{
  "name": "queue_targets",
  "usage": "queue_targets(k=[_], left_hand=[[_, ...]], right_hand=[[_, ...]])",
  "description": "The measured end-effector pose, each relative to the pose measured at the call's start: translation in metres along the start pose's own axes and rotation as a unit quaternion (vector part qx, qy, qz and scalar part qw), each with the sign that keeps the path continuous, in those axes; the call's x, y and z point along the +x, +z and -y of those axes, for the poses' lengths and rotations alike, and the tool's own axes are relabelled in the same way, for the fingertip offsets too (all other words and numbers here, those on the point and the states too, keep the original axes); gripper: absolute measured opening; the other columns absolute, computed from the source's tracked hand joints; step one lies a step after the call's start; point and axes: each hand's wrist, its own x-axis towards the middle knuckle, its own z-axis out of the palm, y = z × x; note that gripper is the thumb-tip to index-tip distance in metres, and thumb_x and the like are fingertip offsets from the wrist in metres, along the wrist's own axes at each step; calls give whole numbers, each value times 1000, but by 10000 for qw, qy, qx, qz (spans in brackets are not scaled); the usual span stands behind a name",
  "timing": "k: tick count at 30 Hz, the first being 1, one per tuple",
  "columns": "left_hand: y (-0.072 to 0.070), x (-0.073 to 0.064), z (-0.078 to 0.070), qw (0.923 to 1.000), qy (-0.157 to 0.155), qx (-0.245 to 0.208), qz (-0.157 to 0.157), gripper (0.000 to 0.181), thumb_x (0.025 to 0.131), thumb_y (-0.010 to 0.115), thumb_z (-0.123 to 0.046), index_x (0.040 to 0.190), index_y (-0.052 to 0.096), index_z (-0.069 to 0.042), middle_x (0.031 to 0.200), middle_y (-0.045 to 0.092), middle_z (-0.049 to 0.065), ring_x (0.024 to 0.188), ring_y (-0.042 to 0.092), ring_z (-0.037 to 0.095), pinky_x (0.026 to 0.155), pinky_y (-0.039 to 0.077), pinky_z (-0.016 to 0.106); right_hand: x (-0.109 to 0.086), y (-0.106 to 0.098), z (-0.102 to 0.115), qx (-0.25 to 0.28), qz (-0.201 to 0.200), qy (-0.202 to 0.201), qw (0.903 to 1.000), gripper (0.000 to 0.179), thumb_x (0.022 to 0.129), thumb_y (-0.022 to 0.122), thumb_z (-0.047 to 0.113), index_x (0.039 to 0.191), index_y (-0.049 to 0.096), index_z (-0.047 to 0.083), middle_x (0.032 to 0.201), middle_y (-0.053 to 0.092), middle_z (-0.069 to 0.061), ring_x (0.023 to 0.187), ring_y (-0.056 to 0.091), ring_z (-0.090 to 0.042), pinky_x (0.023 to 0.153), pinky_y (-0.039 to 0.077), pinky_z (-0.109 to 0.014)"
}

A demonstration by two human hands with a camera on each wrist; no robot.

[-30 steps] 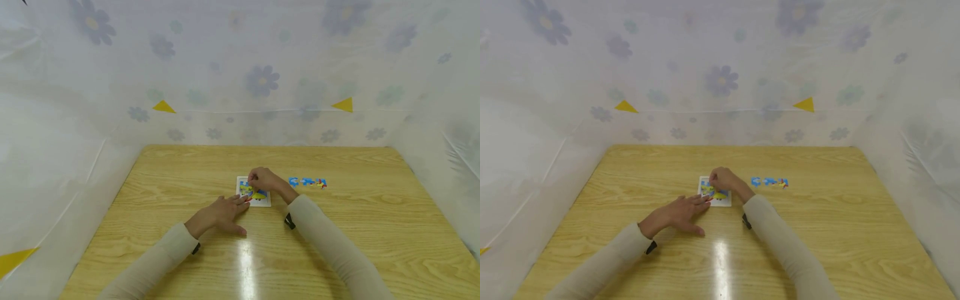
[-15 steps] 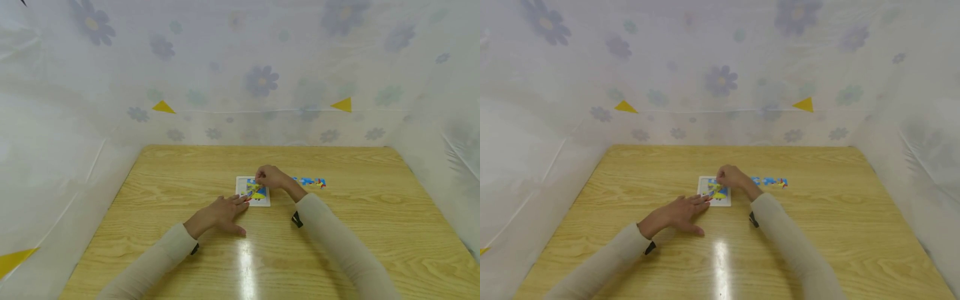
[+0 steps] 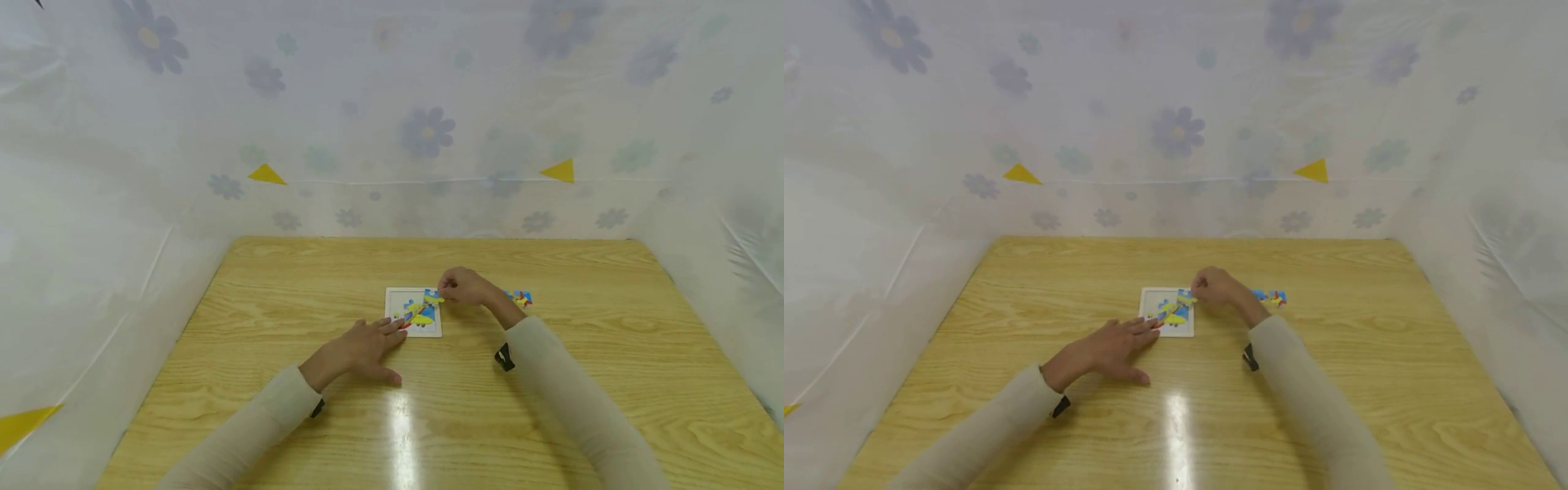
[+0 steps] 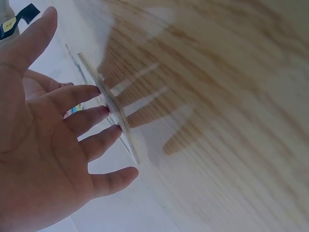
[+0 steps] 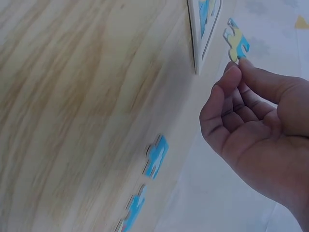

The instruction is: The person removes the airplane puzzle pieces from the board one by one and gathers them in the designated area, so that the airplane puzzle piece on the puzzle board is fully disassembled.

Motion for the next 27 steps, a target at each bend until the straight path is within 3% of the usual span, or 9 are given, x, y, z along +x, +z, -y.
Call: queue_targets(k=[9,27], left_hand=[[1,-1,1,10000,18,35,-40,87,81,62,-62,149,33,-16,159,22,2,146,23,27,110,25,61],[-1,-2,-1,10000,-82,-25,5,85,82,62,-61,149,33,-17,159,22,1,146,22,25,112,23,59]], right_hand=[[-13,-15,-16,-220,299,-151,9992,15,96,50,6,95,60,-5,78,59,-18,60,43,-13,59,40,-27],[-33,-37,-48,-324,462,116,9983,18,97,48,7,91,61,-4,68,54,-10,57,41,-12,58,38,-27]])
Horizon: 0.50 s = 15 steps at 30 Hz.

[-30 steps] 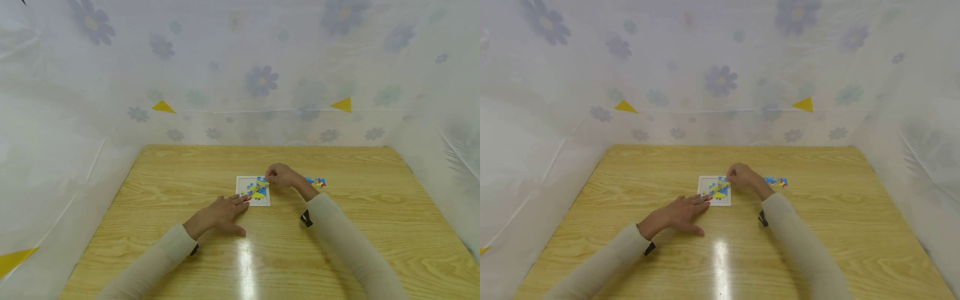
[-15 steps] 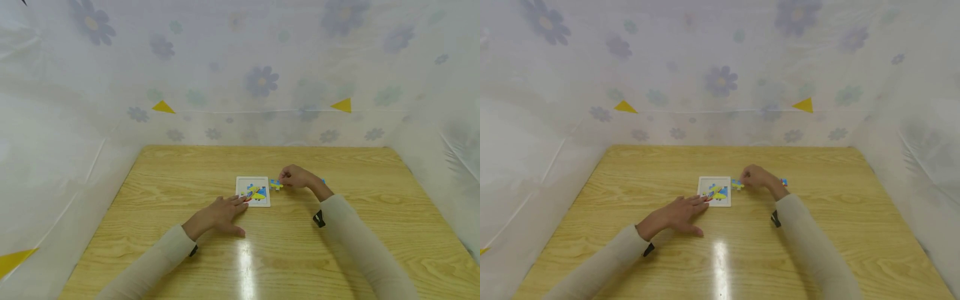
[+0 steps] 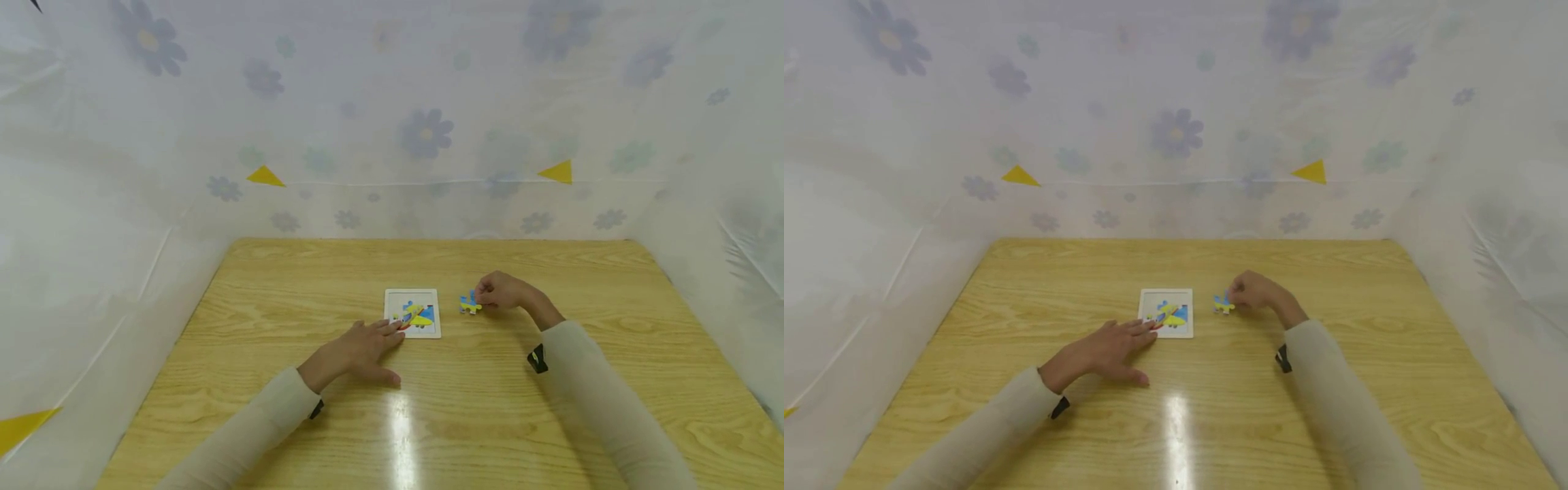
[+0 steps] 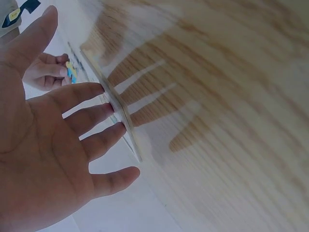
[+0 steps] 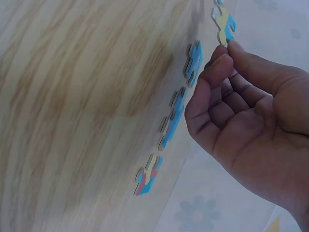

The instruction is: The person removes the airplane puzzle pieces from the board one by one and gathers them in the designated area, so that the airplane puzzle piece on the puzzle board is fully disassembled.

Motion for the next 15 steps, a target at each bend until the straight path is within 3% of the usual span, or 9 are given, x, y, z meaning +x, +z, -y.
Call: queue_targets(k=[15], left_hand=[[-1,0,-1,10000,-24,-24,3,83,82,61,-60,148,34,-18,158,23,1,146,22,24,113,21,58]], right_hand=[[-13,-6,-14,165,304,51,9994,18,96,48,4,90,61,-6,67,51,-4,57,40,-12,56,37,-26]])
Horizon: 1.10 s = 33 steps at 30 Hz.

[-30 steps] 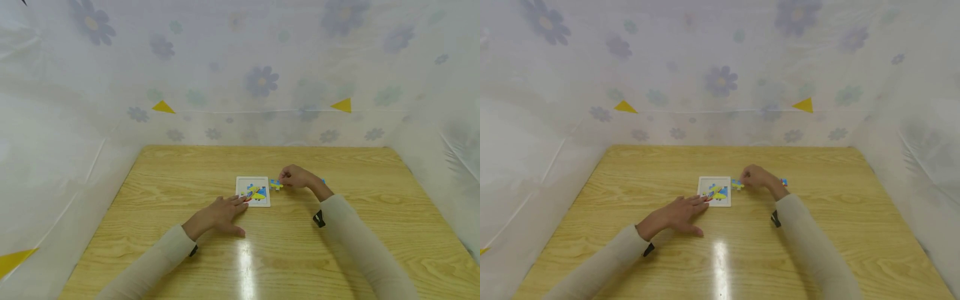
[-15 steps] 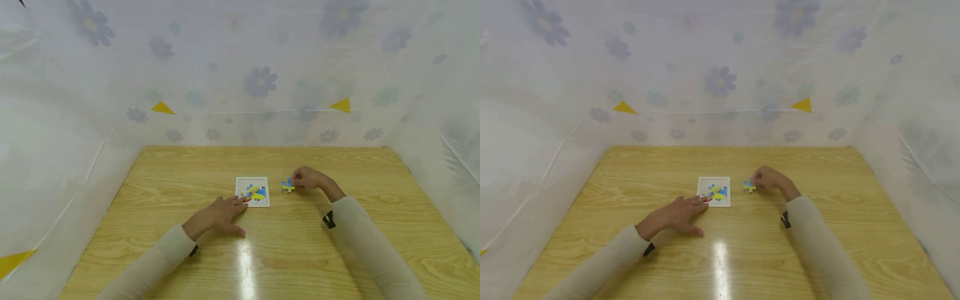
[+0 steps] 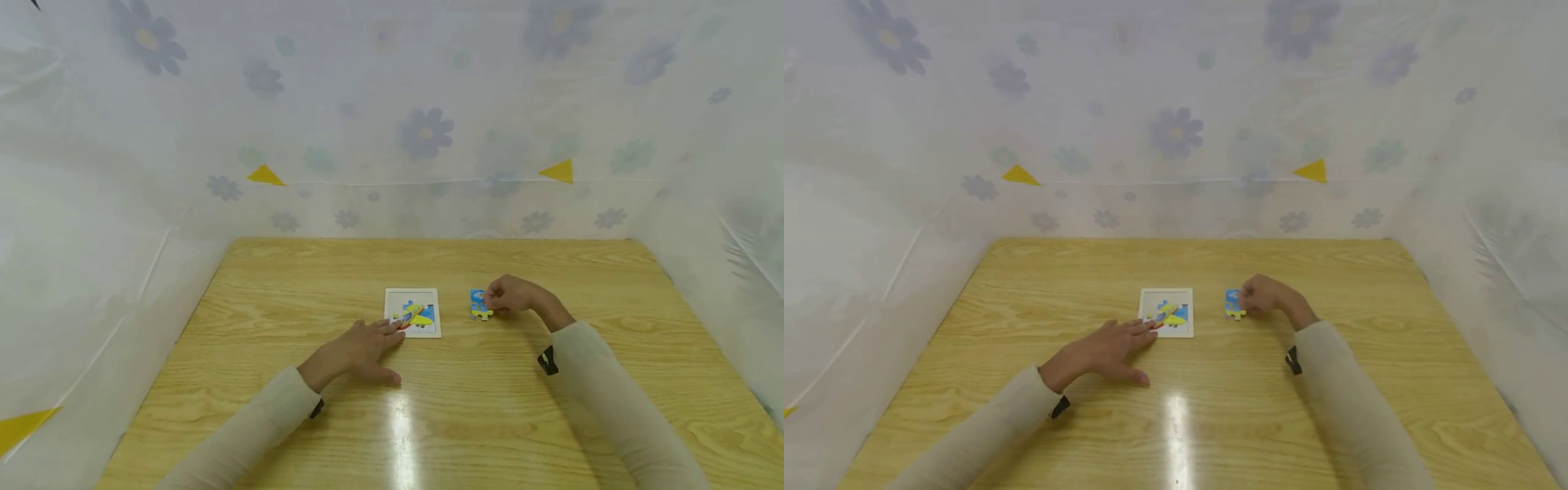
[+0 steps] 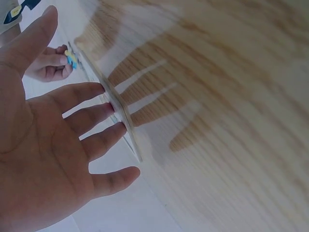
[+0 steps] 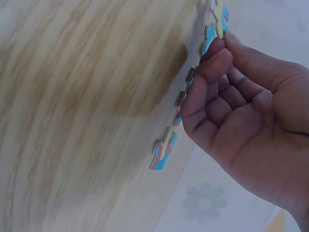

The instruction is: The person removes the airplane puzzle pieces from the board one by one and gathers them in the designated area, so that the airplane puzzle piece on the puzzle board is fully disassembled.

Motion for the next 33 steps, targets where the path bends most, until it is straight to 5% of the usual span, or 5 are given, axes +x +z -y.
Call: queue_targets(k=[13,24,33], left_hand=[[1,0,0,9999,27,126,-80,84,81,62,-60,148,35,-17,157,27,2,146,24,24,111,25,58],[-1,0,0,9998,5,187,-60,84,82,62,-61,148,34,-17,157,27,2,146,24,24,112,24,58],[1,2,0,9998,-5,213,-41,84,82,61,-62,148,34,-18,157,27,1,146,24,24,112,24,58]], right_hand=[[2,1,-2,108,142,236,9996,14,95,51,3,90,61,-6,73,55,-5,59,42,-14,58,38,-29],[5,4,3,-322,-228,449,9982,13,91,56,2,85,67,-1,76,65,-7,62,52,-15,59,44,-27],[5,2,9,-605,-454,326,9966,15,92,56,2,82,66,-1,70,61,-9,57,46,-12,57,41,-27]])
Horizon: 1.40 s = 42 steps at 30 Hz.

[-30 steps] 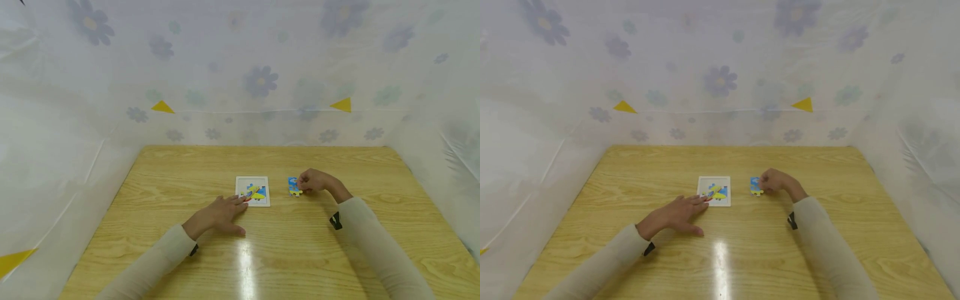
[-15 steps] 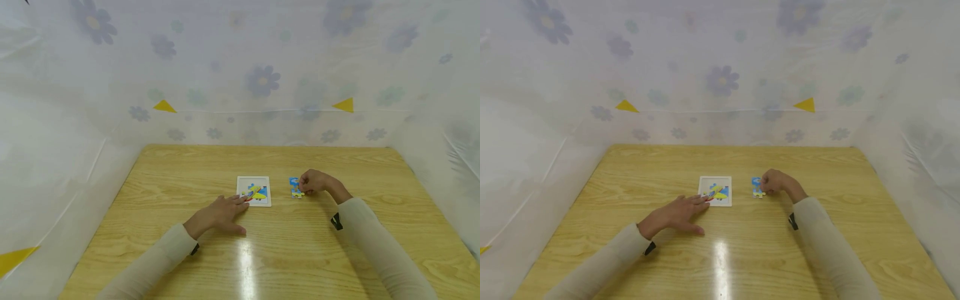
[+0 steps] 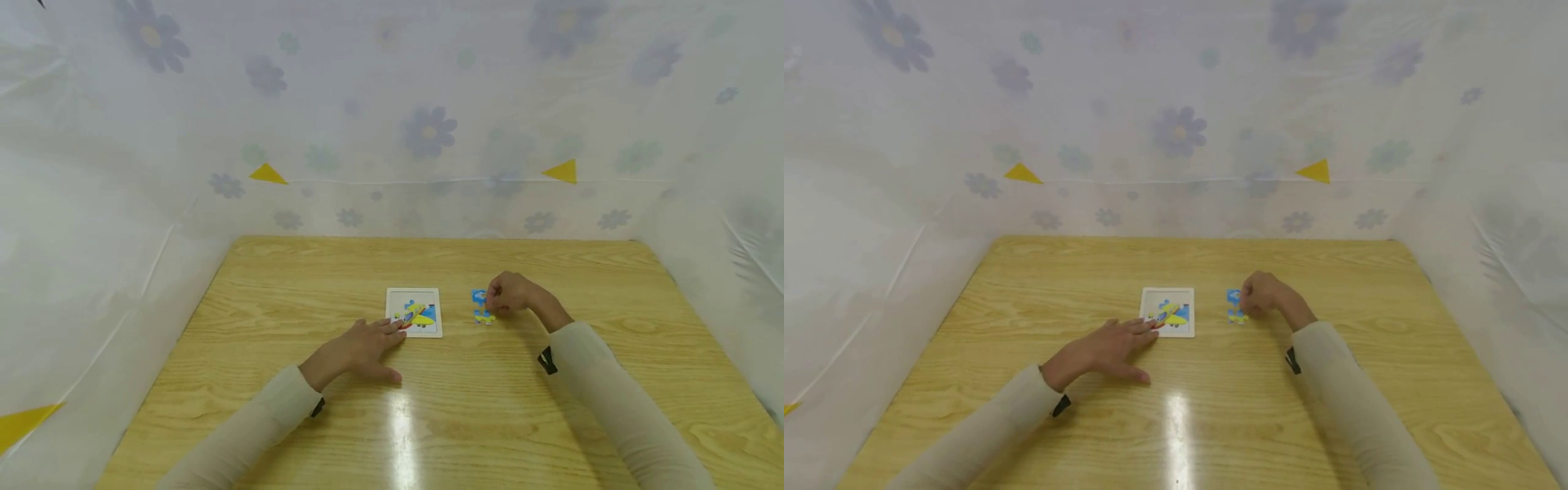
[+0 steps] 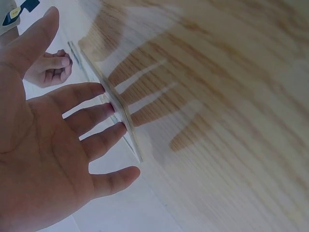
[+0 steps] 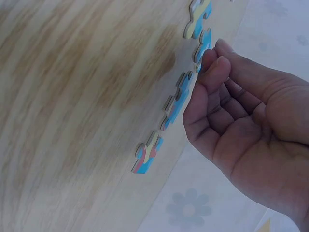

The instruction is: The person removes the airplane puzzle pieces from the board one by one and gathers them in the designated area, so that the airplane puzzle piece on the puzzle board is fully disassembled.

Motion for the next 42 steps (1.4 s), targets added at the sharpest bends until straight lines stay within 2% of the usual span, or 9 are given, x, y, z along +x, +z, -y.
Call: queue_targets(k=[8,14,23,32,42], left_hand=[[3,1,-1,9999,-32,152,-63,84,81,61,-62,148,35,-18,157,27,1,145,26,24,110,27,58],[3,1,-2,9999,-11,124,-81,84,81,61,-62,147,37,-17,157,27,1,144,27,24,111,27,58],[2,1,-2,9999,1,53,-102,83,82,61,-62,147,36,-17,158,25,1,144,27,24,111,26,59],[2,1,-3,9998,63,79,-149,84,82,59,-63,147,37,-16,157,27,2,144,29,25,110,27,58],[2,0,-2,10000,39,27,-70,85,81,58,-65,148,35,-17,158,24,0,145,27,24,111,26,58]], right_hand=[[7,4,5,-176,-100,-108,9997,13,91,60,7,81,66,1,62,58,-8,52,43,-10,57,40,-26],[13,9,16,-277,-269,-224,9990,15,93,55,7,86,66,-2,69,62,-10,58,50,-13,62,44,-26],[32,25,33,-24,-472,-139,9988,13,92,61,14,90,66,2,81,66,-9,64,54,-14,60,46,-26],[44,43,52,-102,-864,-342,9956,12,91,62,14,95,65,3,92,67,-10,78,59,-16,68,49,-29],[56,54,71,-208,-862,-421,9952,16,91,62,15,101,66,2,97,68,-11,84,63,-19,74,51,-33]])
